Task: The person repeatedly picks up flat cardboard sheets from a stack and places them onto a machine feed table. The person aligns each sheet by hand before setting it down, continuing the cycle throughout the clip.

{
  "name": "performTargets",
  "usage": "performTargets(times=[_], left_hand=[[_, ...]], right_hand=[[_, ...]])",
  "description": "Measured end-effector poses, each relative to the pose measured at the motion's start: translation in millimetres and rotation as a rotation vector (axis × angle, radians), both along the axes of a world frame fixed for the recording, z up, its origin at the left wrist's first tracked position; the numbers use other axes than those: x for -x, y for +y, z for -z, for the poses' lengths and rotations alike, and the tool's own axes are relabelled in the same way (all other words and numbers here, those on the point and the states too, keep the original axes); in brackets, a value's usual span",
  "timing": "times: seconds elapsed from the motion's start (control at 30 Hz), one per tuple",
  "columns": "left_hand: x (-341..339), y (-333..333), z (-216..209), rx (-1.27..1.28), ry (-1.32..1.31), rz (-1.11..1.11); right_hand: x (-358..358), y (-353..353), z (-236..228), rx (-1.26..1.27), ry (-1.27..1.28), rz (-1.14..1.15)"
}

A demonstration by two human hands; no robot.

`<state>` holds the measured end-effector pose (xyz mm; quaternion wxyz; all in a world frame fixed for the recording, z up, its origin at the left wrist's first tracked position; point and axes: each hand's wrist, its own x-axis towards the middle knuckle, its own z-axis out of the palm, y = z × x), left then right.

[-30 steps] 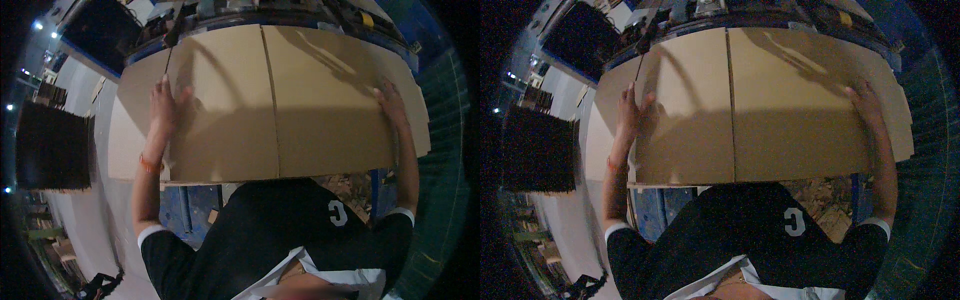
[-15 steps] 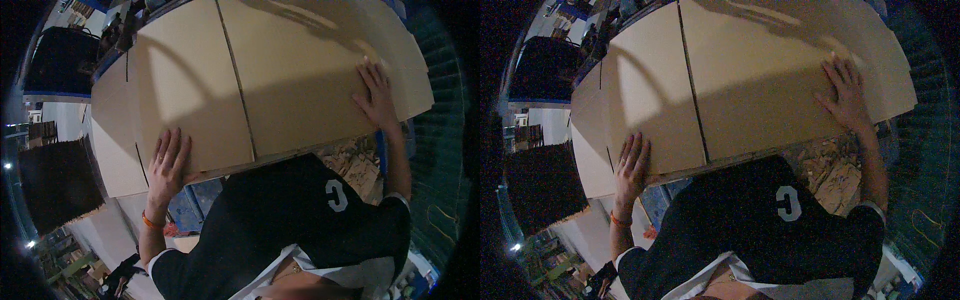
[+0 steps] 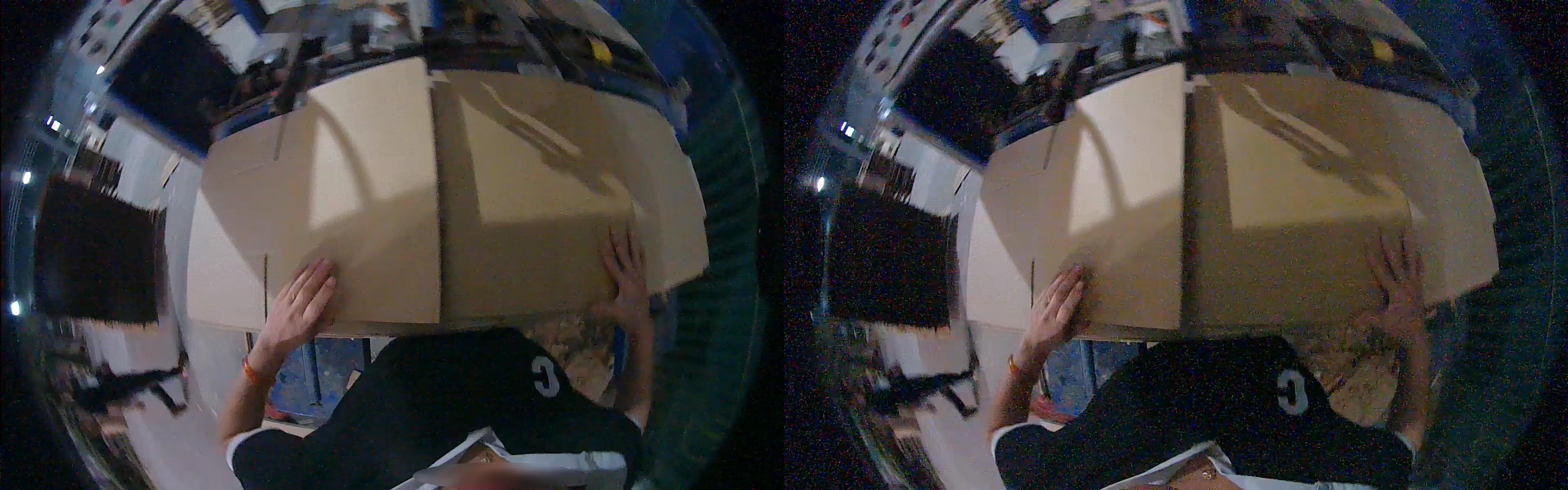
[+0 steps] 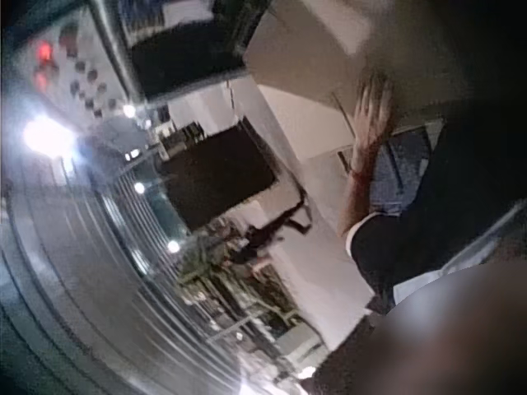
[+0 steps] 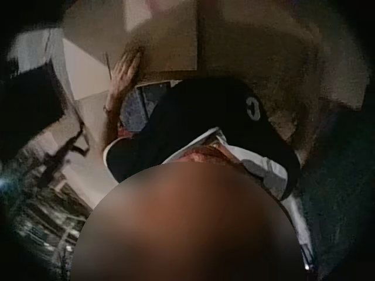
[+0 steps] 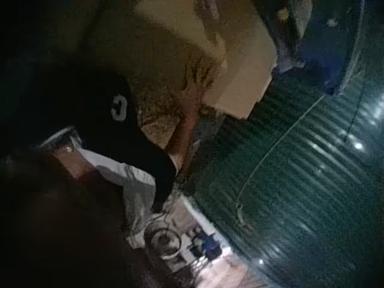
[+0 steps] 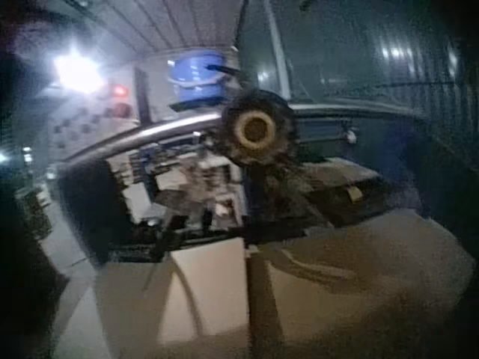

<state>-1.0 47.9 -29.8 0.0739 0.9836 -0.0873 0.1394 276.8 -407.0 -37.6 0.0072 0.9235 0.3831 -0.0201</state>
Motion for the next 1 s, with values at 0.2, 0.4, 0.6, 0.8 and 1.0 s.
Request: performTargets(times=[0.2, 0.4, 0.6, 0.8, 1.0], left_hand=[[-20, 21, 8, -0.048, 0.037, -0.131], [-12, 48, 7, -0.025, 0.108, -0.164], [-9, 56, 25, -0.009, 0.028, -0.219], [-84, 88, 37, -0.051, -0.202, -0.196], [-166, 109, 26, 0.137, -0.143, -0.403]], right_hand=[[-41, 11, 3, 0.050, -0.002, -0.201], [-32, 28, -7, 0.019, -0.012, -0.243], [-54, 43, 0, -0.177, -0.186, -0.503], [-110, 85, -15, -0.221, 0.082, -0.265], [-137, 127, -23, -0.243, 0.038, -0.069]])
